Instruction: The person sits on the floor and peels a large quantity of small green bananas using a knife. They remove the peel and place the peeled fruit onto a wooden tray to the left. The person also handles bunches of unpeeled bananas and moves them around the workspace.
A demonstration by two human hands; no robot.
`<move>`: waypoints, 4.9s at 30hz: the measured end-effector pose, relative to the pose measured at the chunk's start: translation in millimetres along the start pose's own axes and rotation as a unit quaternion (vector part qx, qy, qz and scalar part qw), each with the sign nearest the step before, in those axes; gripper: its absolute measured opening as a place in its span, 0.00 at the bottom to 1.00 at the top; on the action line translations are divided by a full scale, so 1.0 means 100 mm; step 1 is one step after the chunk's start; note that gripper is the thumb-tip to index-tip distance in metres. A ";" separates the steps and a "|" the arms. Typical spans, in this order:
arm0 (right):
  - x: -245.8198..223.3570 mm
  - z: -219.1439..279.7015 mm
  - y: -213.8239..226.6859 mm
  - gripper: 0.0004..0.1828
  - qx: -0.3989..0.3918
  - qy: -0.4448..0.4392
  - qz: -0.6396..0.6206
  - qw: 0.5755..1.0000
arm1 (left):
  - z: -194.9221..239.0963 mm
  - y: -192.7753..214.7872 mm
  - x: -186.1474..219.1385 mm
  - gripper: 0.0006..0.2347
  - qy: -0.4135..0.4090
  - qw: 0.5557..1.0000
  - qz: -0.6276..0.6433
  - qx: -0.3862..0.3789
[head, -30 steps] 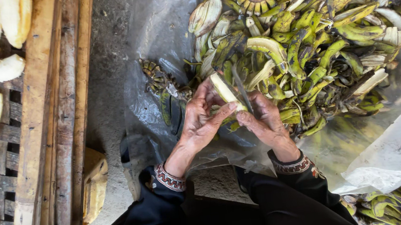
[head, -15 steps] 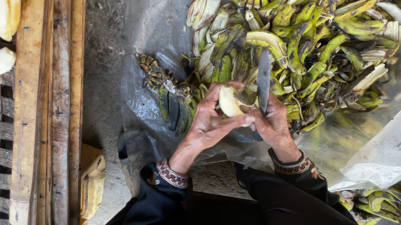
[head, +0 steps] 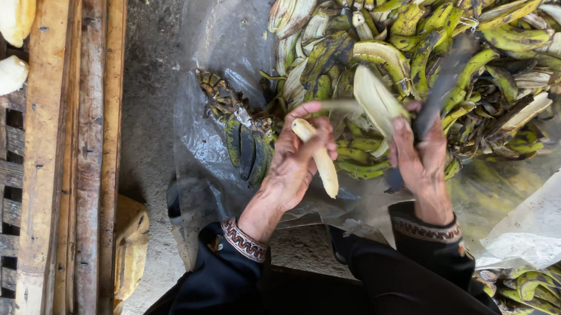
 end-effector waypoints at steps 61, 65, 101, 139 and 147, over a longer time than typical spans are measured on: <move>-0.20 0.81 -0.61 0.29 -0.109 0.227 0.260 0.932 | 0.21 -0.13 -0.11 0.16 0.068 0.984 0.131 0.101; -0.20 0.77 -0.61 0.33 -0.112 0.197 0.270 0.936 | 0.21 -0.15 -0.15 0.21 0.039 0.976 0.188 0.100; -0.34 0.50 -0.31 0.18 -0.002 0.108 0.277 0.955 | 0.87 0.19 2.37 0.26 -0.372 0.496 -0.778 0.103; -1.07 0.40 -0.51 0.28 -0.120 0.196 0.252 0.940 | 0.44 -0.41 0.52 0.24 -0.268 0.768 -0.574 -0.089; -0.96 0.43 -0.44 0.31 -0.108 0.154 0.283 0.940 | 0.52 -0.46 0.48 0.24 -0.253 0.744 -0.618 -0.036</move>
Point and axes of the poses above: each hand's wrist, its own z-axis away from the middle knuckle, its own y-axis out of the back of the hand, x = y × z, the point moved 10 cm from there along -z, towards the middle knuckle, and after that the axes turned 7 degrees about x, right-handed, at the moved point
